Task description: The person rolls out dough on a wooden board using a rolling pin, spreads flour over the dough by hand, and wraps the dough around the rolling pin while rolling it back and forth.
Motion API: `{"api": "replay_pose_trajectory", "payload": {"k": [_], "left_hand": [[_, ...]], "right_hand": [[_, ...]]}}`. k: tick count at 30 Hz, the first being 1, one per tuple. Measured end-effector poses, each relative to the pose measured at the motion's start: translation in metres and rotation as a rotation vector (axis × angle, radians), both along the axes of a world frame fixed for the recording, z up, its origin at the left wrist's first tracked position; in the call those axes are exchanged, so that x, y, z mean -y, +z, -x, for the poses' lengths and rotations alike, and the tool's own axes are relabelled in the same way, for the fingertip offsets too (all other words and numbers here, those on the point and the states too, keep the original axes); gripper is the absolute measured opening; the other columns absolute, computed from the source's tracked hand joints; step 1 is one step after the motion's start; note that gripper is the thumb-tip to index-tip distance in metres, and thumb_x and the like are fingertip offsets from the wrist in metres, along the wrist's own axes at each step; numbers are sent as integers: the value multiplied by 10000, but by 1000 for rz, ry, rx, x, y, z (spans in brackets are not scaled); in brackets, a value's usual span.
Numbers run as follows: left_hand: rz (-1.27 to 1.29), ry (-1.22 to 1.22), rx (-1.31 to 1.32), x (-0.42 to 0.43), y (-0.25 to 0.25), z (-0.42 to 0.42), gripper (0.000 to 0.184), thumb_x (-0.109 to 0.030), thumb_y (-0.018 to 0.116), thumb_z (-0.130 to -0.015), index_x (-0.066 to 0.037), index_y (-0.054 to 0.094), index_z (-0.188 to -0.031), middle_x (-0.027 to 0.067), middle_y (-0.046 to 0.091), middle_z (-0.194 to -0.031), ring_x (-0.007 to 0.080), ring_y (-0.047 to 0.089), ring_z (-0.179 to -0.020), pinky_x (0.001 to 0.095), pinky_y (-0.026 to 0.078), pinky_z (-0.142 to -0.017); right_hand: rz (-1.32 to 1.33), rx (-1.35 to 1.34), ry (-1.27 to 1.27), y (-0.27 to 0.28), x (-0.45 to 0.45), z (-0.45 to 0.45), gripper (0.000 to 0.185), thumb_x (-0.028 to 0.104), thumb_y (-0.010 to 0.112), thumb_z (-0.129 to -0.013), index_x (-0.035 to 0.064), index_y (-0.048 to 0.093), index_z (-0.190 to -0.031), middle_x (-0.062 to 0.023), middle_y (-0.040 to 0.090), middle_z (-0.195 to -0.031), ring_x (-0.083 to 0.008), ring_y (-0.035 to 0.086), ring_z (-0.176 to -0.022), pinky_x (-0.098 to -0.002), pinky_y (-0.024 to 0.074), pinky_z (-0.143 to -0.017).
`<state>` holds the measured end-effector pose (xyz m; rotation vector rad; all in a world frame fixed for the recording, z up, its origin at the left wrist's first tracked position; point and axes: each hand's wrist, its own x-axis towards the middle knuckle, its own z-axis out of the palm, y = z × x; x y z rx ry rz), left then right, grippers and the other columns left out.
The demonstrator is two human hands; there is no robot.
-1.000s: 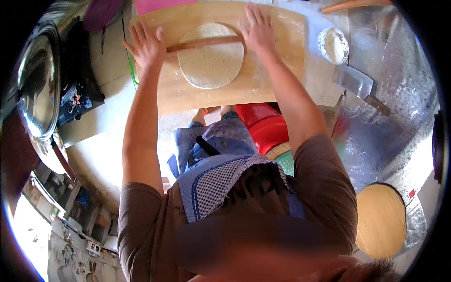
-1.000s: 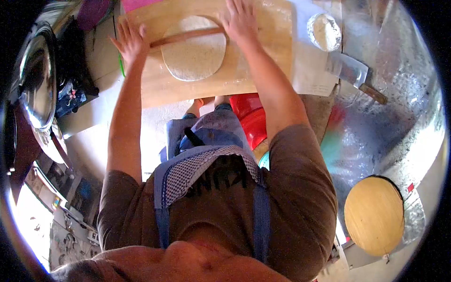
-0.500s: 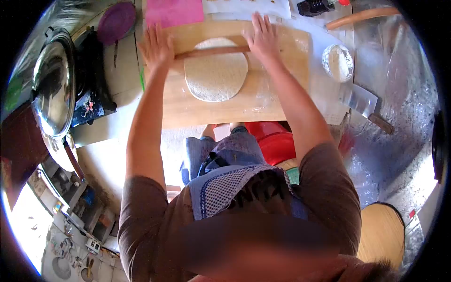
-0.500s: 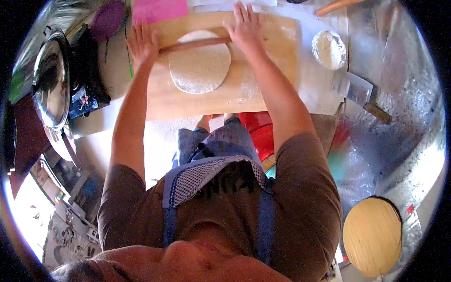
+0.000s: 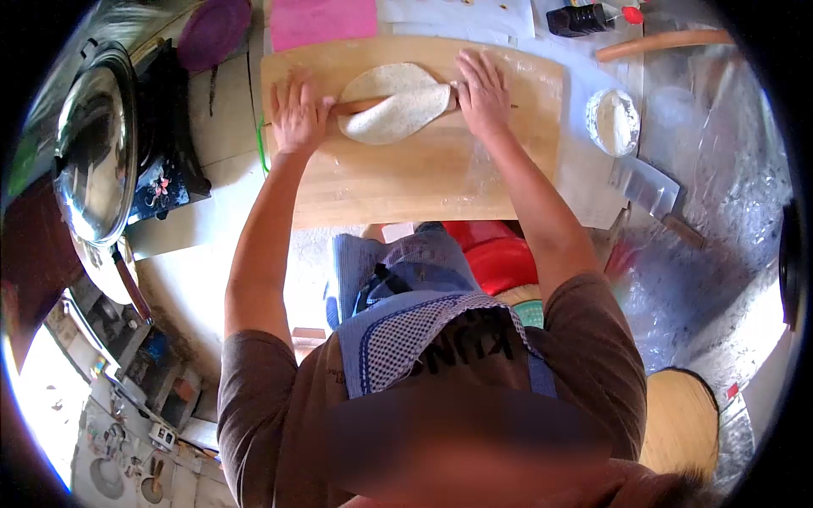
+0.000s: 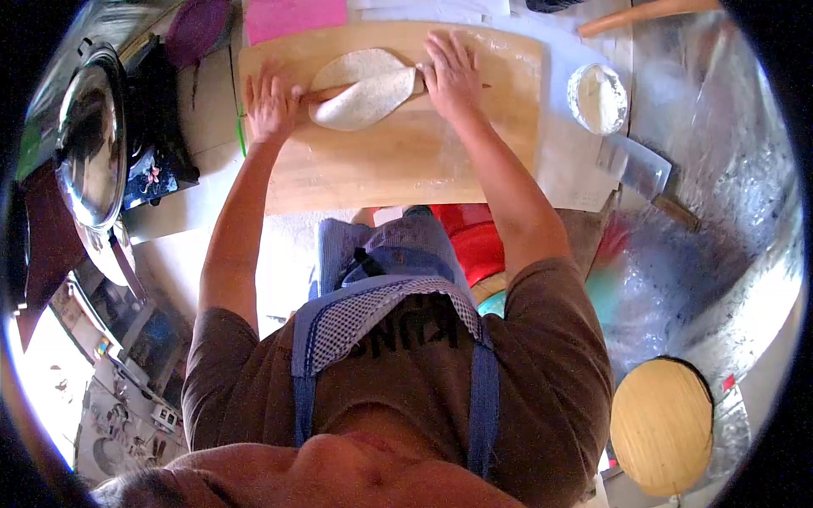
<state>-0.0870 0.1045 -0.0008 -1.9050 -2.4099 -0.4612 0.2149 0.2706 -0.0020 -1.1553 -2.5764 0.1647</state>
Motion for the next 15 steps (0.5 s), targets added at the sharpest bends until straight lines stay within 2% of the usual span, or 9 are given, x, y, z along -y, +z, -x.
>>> {"api": "replay_pose_trajectory", "payload": {"k": [1, 2, 4, 5, 8, 10, 12, 14, 15], "left_hand": [[-41, -79, -32, 10, 5, -1, 392, -375, 619, -921, -88, 613, -1187, 120, 594, -1277, 333, 472, -1293, 514, 307, -1109], [-46, -82, -33, 15, 10, -3, 392, -375, 619, -921, -88, 613, -1187, 120, 594, -1277, 333, 472, -1293, 514, 307, -1109], [132, -110, 34, 31, 9, -9, 364, -394, 661, -877, -110, 638, -1103, 83, 615, -1161, 299, 546, -1143, 472, 395, -985], [29, -160, 71, 34, 6, -12, 345, -363, 697, -830, -129, 640, -1075, 49, 618, -1064, 270, 574, -1023, 450, 427, -863], [80, -167, 66, 47, 1, -25, 307, -297, 706, -810, -148, 641, -1071, 28, 626, -1042, 252, 585, -987, 445, 439, -839], [43, -192, 57, 57, 2, -34, 295, -242, 706, -791, -144, 641, -1062, 24, 631, -1022, 241, 593, -976, 431, 447, -829], [57, -230, 34, 69, 9, -41, 270, -212, 693, -791, -138, 638, -1045, 22, 631, -1001, 237, 603, -946, 432, 456, -810], [143, -241, 76, 84, 22, -47, 261, -196, 675, -826, -94, 634, -1063, 61, 644, -1076, 277, 604, -971, 441, 454, -806], [161, -243, 96, 92, 24, -51, 260, -198, 676, -827, -93, 635, -1061, 56, 641, -1045, 275, 607, -948, 434, 458, -788]], "right_hand": [[18, -72, 72, 0, 3, -5, 434, 288, 606, -935, 157, 571, -1347, -41, 541, -1431, -250, 429, -1386, -447, 327, -1109], [13, -72, 69, -1, 5, -7, 434, 288, 606, -935, 157, 571, -1347, -41, 541, -1431, -250, 429, -1386, -447, 327, -1109], [264, -283, 115, 4, 19, -6, 470, 367, 659, -901, 132, 588, -1302, -64, 618, -1319, -293, 510, -1305, -452, 357, -1082], [331, -289, 128, 5, 24, -1, 493, 382, 680, -884, 119, 598, -1292, -78, 649, -1258, -301, 564, -1223, -454, 404, -1039], [471, -272, -16, 11, 37, 25, 524, 396, 707, -856, 123, 606, -1292, -93, 652, -1216, -290, 585, -1162, -452, 461, -956], [422, -153, -117, 21, 41, 40, 460, 374, 730, -834, 111, 657, -1203, -113, 670, -1136, -298, 612, -1090, -446, 489, -904], [527, 185, -60, 31, 38, 46, 358, 338, 735, -831, 94, 691, -1089, -128, 685, -1063, -315, 636, -1033, -443, 489, -904], [480, 35, -23, 19, 38, 30, 308, 322, 727, -839, 63, 695, -1004, -142, 694, -1023, -341, 648, -997, -468, 487, -897], [607, -30, -67, 23, 37, 22, 322, 327, 726, -840, 58, 691, -1015, -142, 695, -1027, -353, 647, -991, -481, 488, -886]]}}
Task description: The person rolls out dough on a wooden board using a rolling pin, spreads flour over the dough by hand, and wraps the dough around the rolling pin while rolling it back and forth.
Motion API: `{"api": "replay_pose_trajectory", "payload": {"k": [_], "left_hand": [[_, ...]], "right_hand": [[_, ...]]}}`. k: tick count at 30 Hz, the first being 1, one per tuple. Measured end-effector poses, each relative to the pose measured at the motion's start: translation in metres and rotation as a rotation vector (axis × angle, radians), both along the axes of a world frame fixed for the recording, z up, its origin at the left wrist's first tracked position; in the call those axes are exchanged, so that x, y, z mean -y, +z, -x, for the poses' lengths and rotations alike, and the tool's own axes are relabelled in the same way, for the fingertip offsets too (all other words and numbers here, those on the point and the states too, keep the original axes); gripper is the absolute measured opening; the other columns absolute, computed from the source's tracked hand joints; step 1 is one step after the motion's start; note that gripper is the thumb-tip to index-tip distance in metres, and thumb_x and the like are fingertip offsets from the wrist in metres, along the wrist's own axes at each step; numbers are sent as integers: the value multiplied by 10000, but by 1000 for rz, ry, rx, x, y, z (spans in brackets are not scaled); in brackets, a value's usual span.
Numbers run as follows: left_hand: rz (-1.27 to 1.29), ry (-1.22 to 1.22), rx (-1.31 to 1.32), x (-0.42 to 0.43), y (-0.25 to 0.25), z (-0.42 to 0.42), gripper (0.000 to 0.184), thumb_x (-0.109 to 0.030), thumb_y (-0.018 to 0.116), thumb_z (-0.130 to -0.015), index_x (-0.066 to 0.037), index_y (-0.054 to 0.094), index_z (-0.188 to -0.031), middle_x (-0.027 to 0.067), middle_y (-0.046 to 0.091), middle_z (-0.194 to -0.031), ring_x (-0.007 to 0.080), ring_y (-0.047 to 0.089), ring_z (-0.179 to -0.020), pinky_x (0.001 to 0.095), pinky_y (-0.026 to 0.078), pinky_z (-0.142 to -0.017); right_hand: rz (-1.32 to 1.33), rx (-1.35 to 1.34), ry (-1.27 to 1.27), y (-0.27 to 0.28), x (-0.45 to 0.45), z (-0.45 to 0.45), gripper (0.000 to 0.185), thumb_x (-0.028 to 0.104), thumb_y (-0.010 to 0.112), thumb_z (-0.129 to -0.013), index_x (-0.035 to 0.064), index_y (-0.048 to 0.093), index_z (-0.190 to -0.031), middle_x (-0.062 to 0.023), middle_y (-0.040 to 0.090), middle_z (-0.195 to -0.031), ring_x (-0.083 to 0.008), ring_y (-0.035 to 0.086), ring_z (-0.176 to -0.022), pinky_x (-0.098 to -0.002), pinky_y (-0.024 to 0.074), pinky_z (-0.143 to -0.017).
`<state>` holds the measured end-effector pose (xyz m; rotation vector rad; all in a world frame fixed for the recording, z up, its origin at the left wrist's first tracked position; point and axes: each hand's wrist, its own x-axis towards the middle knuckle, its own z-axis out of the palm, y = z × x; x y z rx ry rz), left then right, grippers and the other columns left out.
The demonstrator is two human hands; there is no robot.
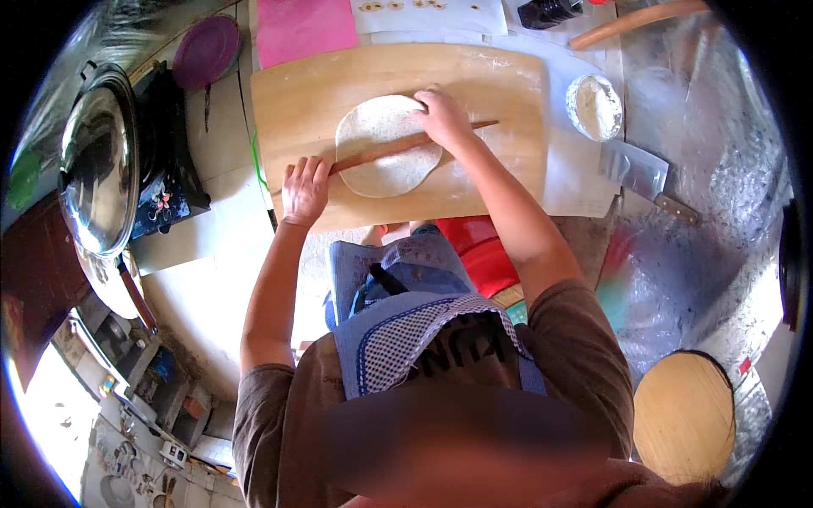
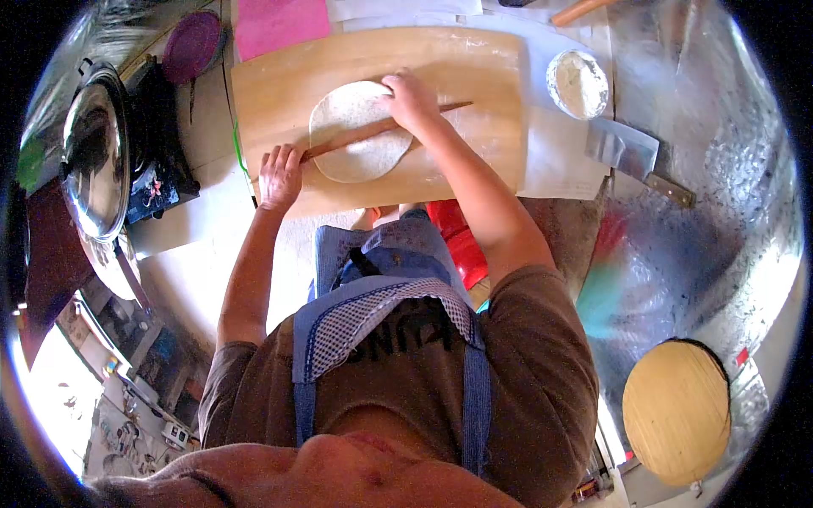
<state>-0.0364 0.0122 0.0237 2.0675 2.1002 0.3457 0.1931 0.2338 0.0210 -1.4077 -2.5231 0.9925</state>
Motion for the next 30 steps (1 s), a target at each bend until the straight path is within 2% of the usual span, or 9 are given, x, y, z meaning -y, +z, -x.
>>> {"api": "replay_pose_trajectory", "payload": {"k": [7, 9, 10, 14, 19, 22, 24, 26, 30], "left_hand": [[-38, -27, -32, 33, 21, -16, 206, -207, 691, -836, -135, 634, -1021, 33, 608, -919, 235, 617, -862, 418, 464, -726], [-45, -6, -22, 42, 19, -15, 203, -221, 682, -842, -148, 632, -1025, 16, 582, -888, 221, 622, -840, 396, 453, -694], [6, 25, 32, 48, 17, -15, 218, -207, 699, -840, -140, 628, -1035, 36, 602, -915, 250, 629, -848, 406, 466, -717], [91, 202, 196, 74, 18, -20, 210, -177, 701, -865, -109, 624, -1048, 86, 624, -931, 315, 632, -861, 439, 492, -747], [148, 397, 528, 108, 15, -31, 171, -158, 705, -885, -58, 602, -978, 114, 641, -845, 277, 666, -770, 369, 526, -691], [150, 542, 556, 117, 2, -37, 183, -151, 688, -896, -39, 581, -993, 124, 574, -737, 229, 603, -687, 343, 495, -643], [216, 597, 557, 102, 11, -48, 179, -149, 676, -904, -35, 575, -999, 115, 540, -727, 212, 548, -668, 340, 473, -631], [234, 667, 615, 84, 9, -60, 166, -139, 647, -924, -22, 561, -1005, 85, 448, -716, 174, 413, -660, 334, 415, -614], [49, 639, 690, 40, -16, -83, 288, -98, 653, -904, -14, 570, -1166, 127, 556, -1043, 253, 552, -791, 368, 479, -714]], "right_hand": [[192, -80, -347, -15, -27, -40, 502, 306, 691, -896, -14, 585, -1267, -261, 658, -1175, -404, 632, -1107, -461, 488, -912], [193, -173, -398, -13, -39, -40, 473, 276, 696, -890, -25, 595, -1241, -267, 669, -1132, -402, 639, -1080, -455, 490, -904], [97, -297, -439, -22, -43, -44, 330, 289, 715, -866, -8, 647, -992, -188, 682, -875, -316, 655, -803, -425, 486, -727], [-30, -131, -516, -42, -54, -80, 319, 279, 699, -885, -23, 647, -973, -162, 682, -850, -261, 653, -754, -401, 496, -652], [706, -156, -305, 16, -39, -130, 331, 306, 625, -977, 9, 631, -1123, -70, 690, -913, -146, 648, -714, -314, 539, -603], [146, -391, -606, 11, -73, -191, 232, 233, 618, -963, 18, 674, -1029, -119, 692, -916, -216, 673, -738, -358, 547, -671], [-478, -104, -495, 14, -112, -244, 195, 206, 639, -939, 62, 684, -1064, -96, 694, -916, -239, 678, -799, -348, 535, -722], [-391, 47, -532, 8, -140, -282, 259, 169, 684, -860, 100, 703, -1109, -133, 700, -1122, -301, 671, -1019, -395, 524, -883], [-444, 378, -231, -20, -171, -301, 289, 208, 636, -865, 116, 707, -1129, -147, 702, -1132, -360, 659, -1032, -454, 496, -941]]}}
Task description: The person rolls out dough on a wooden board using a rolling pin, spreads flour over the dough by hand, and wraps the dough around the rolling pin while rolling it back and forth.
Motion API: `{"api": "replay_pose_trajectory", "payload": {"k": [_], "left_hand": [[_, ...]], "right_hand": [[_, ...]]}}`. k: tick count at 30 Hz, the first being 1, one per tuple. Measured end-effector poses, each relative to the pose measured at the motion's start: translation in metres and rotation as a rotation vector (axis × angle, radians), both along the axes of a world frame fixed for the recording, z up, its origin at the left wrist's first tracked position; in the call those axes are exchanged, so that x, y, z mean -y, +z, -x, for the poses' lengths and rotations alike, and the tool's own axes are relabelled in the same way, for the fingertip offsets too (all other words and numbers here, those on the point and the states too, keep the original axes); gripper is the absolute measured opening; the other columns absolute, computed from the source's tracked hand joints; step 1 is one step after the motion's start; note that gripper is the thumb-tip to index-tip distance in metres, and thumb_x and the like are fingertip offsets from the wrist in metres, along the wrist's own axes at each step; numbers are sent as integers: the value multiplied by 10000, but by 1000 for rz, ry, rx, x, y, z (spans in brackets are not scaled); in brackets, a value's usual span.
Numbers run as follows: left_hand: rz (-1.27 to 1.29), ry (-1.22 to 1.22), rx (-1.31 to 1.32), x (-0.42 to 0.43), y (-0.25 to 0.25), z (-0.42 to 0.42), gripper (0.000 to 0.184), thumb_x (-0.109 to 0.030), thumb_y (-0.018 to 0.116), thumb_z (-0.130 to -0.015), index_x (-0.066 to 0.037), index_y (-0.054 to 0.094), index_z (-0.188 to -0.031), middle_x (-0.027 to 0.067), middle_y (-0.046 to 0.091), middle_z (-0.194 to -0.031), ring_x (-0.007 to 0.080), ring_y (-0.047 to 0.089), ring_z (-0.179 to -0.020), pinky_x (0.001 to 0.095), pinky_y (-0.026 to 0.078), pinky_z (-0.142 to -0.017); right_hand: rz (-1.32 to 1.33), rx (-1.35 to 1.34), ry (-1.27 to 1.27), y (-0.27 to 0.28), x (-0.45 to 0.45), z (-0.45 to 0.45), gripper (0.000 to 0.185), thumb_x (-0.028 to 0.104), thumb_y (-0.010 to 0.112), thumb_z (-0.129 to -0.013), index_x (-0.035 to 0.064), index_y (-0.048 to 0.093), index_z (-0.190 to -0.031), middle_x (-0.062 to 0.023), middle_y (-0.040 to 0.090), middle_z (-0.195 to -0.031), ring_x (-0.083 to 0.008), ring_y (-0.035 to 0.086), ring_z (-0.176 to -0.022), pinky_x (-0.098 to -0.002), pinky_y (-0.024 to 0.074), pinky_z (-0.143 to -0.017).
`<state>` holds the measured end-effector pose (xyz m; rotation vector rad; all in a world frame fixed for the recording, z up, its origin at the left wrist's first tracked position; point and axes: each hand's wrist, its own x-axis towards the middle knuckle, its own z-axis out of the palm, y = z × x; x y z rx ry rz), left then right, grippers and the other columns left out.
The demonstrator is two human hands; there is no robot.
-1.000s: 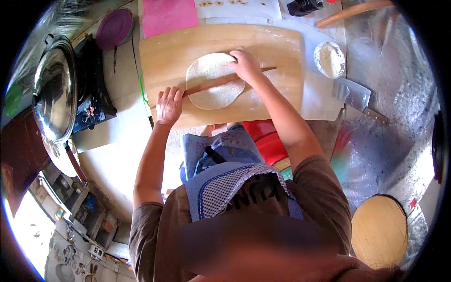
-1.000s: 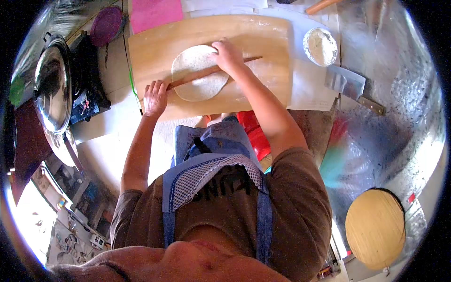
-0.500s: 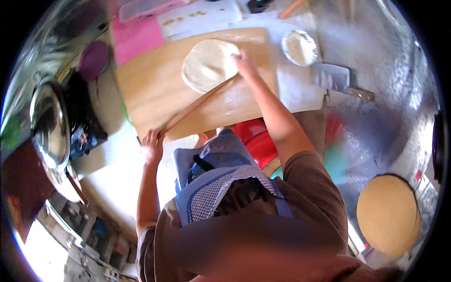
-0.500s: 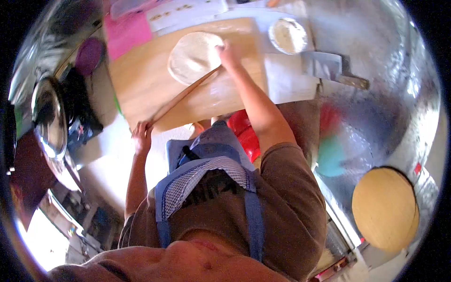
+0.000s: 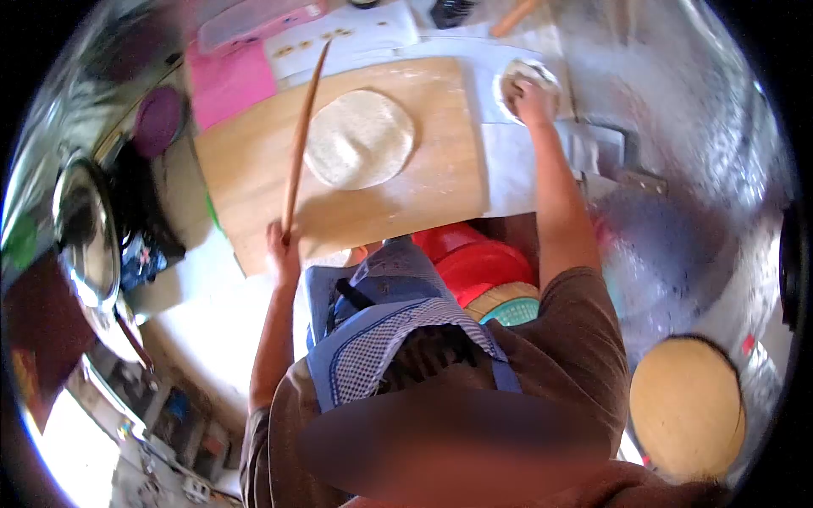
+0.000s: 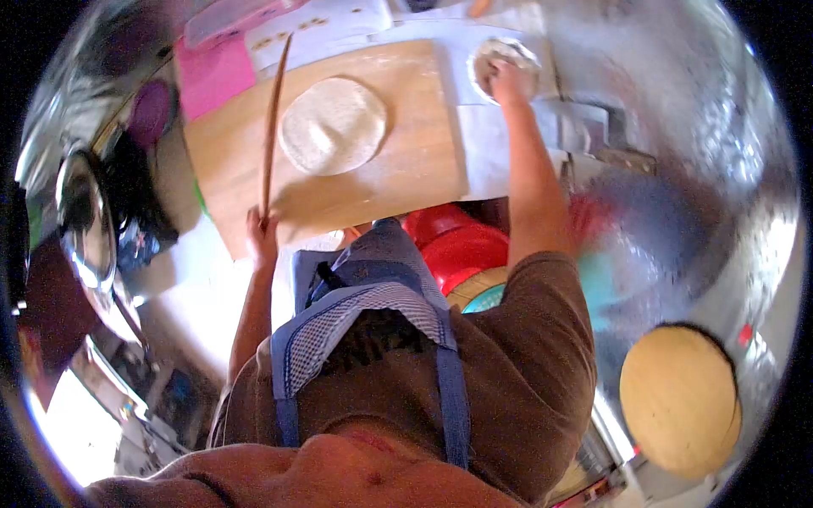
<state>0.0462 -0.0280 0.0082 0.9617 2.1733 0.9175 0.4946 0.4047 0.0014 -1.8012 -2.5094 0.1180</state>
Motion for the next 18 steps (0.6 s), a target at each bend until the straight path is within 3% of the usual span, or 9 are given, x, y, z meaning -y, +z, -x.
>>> {"api": "replay_pose_trajectory", "payload": {"k": [2, 4, 5, 7, 9, 11, 13, 15, 18], "left_hand": [[-81, -21, 55, -28, -17, -5, 389, -82, 653, -900, -1, 550, -1267, 159, 532, -1227, 262, 565, -900, 347, 491, -764], [-70, -3, 10, -65, 5, -21, 403, -26, 650, -882, -5, 556, -1273, 157, 537, -1246, 252, 566, -922, 338, 486, -756], [-91, -16, -1, -76, 2, -23, 368, -29, 647, -887, -11, 567, -1247, 148, 544, -1224, 231, 565, -887, 335, 483, -730], [-82, 49, 21, -89, 1, -30, 297, -55, 650, -896, -20, 579, -1182, 117, 586, -1105, 218, 561, -791, 340, 482, -693], [-47, 85, 138, -83, 7, -30, 262, -93, 673, -899, -32, 596, -1141, 81, 584, -978, 181, 541, -739, 326, 480, -676], [-18, 105, 251, -73, 8, -26, 232, -131, 696, -901, -44, 613, -1100, 46, 582, -852, 144, 520, -688, 311, 478, -659], [55, 105, 81, -50, 5, -22, 190, -134, 711, -878, -39, 590, -989, 78, 560, -772, 193, 524, -652, 344, 471, -632], [0, 86, 27, -36, 19, -18, 205, -157, 735, -868, -40, 589, -952, 82, 547, -749, 170, 522, -649, 340, 468, -621], [72, 74, 49, -12, 18, -8, 231, -157, 752, -858, -35, 584, -959, 88, 560, -768, 161, 535, -655, 329, 469, -624]], "right_hand": [[168, -76, -138, -19, -12, -6, 277, 256, 621, -873, 105, 722, -1083, -175, 712, -1023, -369, 661, -997, -444, 496, -930], [167, -238, -183, 16, -1, 2, 260, 238, 664, -879, 67, 726, -1066, -153, 732, -969, -308, 693, -925, -408, 538, -843], [171, -244, -170, 18, 5, 9, 260, 238, 664, -879, 67, 726, -1066, -153, 732, -969, -308, 693, -925, -408, 538, -843], [368, -979, -421, 26, 18, 25, 252, 171, 692, -893, 30, 711, -1101, -112, 734, -953, -219, 699, -867, -340, 560, -741], [627, -1337, -263, 38, 64, 66, 264, 91, 686, -904, -7, 682, -1150, -99, 715, -987, -163, 693, -862, -283, 569, -701], [665, -1354, -169, 32, 115, 128, 283, 84, 652, -923, -10, 658, -1190, -123, 707, -1098, -217, 690, -983, -326, 568, -847], [342, -834, 168, 34, 146, 182, 378, 139, 616, -957, -14, 572, -1301, -165, 606, -1317, -278, 598, -1207, -404, 492, -1016], [19, -344, 381, 18, 158, 224, 557, 260, 599, -963, 3, 450, -1434, -169, 415, -1527, -323, 363, -1435, -476, 260, -1193], [-41, -86, 453, 1, 189, 278, 703, 389, 580, -947, 7, 365, -1496, -156, 316, -1592, -328, 243, -1493, -495, 111, -1231]]}}
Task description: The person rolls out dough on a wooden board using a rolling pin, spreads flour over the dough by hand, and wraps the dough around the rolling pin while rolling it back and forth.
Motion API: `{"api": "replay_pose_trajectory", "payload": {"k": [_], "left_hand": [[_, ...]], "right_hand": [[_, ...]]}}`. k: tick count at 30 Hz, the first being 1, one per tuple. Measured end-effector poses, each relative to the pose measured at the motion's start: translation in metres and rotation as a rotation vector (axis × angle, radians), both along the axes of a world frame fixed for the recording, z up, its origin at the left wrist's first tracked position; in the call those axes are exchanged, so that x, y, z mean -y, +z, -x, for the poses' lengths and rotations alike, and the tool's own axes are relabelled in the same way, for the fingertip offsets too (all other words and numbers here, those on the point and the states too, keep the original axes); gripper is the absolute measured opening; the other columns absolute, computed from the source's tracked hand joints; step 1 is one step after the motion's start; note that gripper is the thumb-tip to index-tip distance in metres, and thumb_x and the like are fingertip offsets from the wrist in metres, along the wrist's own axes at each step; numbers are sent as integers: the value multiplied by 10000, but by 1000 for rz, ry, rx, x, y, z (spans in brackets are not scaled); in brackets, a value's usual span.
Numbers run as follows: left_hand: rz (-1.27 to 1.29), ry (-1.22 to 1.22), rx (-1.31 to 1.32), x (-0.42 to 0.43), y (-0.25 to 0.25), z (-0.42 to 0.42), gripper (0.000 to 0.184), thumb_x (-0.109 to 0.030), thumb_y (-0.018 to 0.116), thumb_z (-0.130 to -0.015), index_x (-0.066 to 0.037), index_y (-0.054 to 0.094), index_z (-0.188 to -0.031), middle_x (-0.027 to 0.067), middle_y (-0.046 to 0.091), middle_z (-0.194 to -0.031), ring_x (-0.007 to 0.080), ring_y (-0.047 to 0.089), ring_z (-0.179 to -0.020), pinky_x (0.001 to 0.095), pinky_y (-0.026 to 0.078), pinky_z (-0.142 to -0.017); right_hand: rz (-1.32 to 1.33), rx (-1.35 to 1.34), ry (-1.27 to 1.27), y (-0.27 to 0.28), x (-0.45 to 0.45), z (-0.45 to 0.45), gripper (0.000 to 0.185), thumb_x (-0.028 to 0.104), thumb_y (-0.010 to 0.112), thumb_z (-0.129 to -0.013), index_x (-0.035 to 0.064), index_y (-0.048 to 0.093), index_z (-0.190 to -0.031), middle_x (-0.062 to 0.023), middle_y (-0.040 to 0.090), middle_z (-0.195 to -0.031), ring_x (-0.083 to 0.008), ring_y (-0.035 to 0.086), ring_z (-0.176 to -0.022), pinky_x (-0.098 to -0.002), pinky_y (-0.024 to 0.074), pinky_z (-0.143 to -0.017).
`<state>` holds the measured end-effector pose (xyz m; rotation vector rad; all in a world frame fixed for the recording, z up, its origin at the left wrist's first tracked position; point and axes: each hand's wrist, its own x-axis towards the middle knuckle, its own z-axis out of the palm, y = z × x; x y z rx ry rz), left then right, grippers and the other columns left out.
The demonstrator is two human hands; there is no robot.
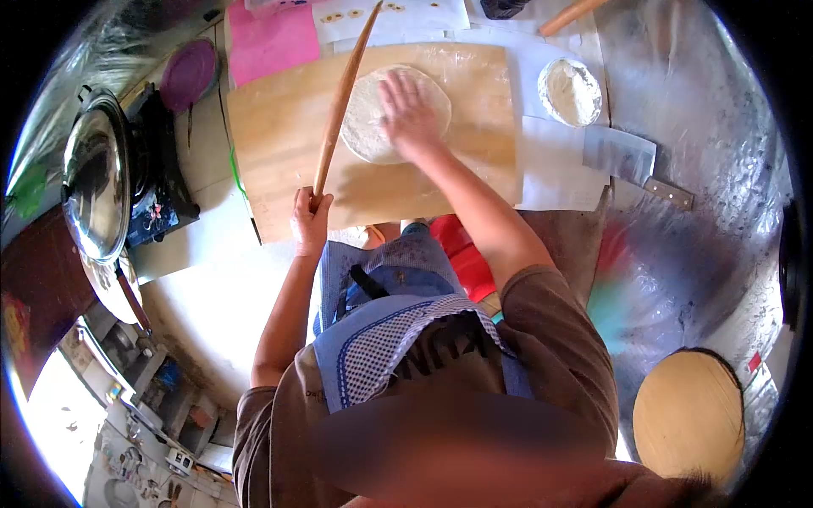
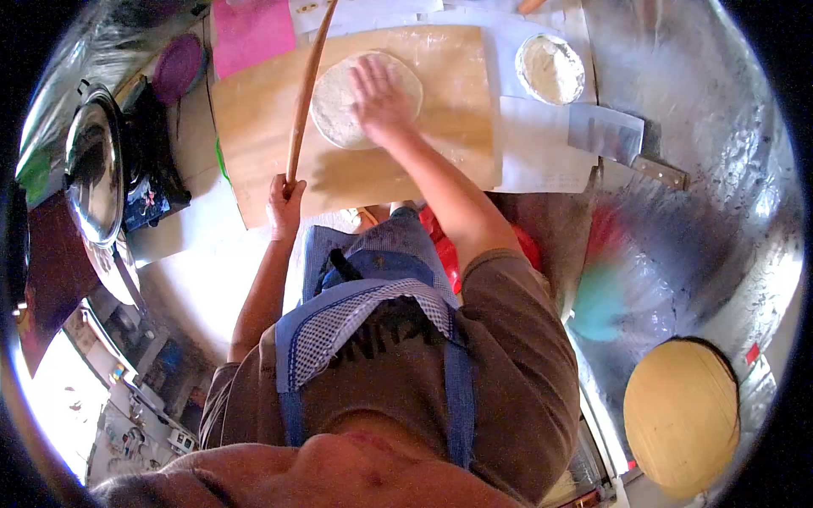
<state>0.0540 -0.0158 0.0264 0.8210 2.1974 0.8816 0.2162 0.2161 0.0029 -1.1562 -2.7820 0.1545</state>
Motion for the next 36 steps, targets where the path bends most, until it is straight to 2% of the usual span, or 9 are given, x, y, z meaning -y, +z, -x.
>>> {"api": "replay_pose_trajectory", "payload": {"k": [8, 14, 18, 20, 25, 29, 31, 33, 36], "left_hand": [[-54, -62, -37, 54, 11, 27, 219, -190, 696, -917, -13, 571, -945, 100, 530, -799, 202, 508, -645, 347, 443, -602], [-85, -117, -110, 65, 18, 44, 218, -209, 656, -947, -7, 573, -951, 121, 522, -837, 245, 520, -692, 376, 439, -633], [-144, -146, -154, 68, 15, 53, 196, -204, 648, -948, -19, 589, -972, 133, 549, -859, 290, 549, -720, 392, 457, -657], [-151, -160, -157, 71, 11, 59, 186, -199, 648, -945, -24, 594, -976, 133, 557, -868, 299, 559, -731, 394, 464, -665], [-151, -204, -225, 70, 6, 67, 155, -149, 653, -910, -31, 609, -1001, 134, 603, -922, 329, 620, -826, 423, 494, -714], [-171, -244, -324, 50, 4, 67, 176, -149, 641, -909, -50, 627, -1053, 124, 620, -957, 352, 615, -867, 439, 495, -755], [-177, -268, -364, 39, 1, 66, 211, -169, 652, -898, -68, 629, -1082, 113, 619, -962, 348, 606, -890, 440, 488, -779], [-205, -323, -449, 26, -3, 65, 247, -189, 666, -883, -86, 623, -1104, 104, 616, -972, 341, 598, -914, 443, 481, -801], [-193, -393, -509, 15, -13, 59, 286, -218, 639, -883, -124, 627, -1153, 88, 610, -995, 314, 587, -955, 447, 463, -824]], "right_hand": [[245, -31, 384, -1, 94, 28, 743, 514, 537, -922, 68, 397, -1500, -112, 270, -1619, -279, 159, -1523, -499, 93, -1236], [78, -207, 79, -11, 52, 59, 649, 321, 550, -943, 33, 369, -1497, -120, 315, -1589, -295, 206, -1505, -517, 113, -1230], [15, -213, 324, -15, 123, 100, 631, 320, 552, -945, 38, 388, -1486, -122, 315, -1591, -289, 219, -1502, -525, 163, -1214], [236, -150, 487, -7, 143, 75, 661, 331, 585, -923, 44, 390, -1486, -109, 309, -1595, -286, 229, -1500, -545, 177, -1207], [36, -47, 282, -15, 91, -8, 709, 422, 576, -915, 118, 363, -1519, -43, 303, -1607, -277, 230, -1496, -577, 160, -1194], [48, -143, 71, -2, 62, 47, 692, 458, 522, -941, 141, 352, -1531, -35, 311, -1606, -270, 211, -1504, -577, 142, -1195], [-27, 154, 86, -5, 84, 77, 654, 444, 504, -950, 111, 399, -1503, -62, 346, -1585, -281, 223, -1497, -578, 160, -1188], [-23, -75, 278, -5, 114, 65, 612, 418, 522, -938, 83, 472, -1449, -74, 376, -1566, -300, 283, -1464, -573, 190, -1179], [95, -161, 179, -15, 117, 12, 603, 301, 656, -854, 61, 515, -1389, -109, 444, -1487, -324, 375, -1392, -552, 260, -1144]]}}
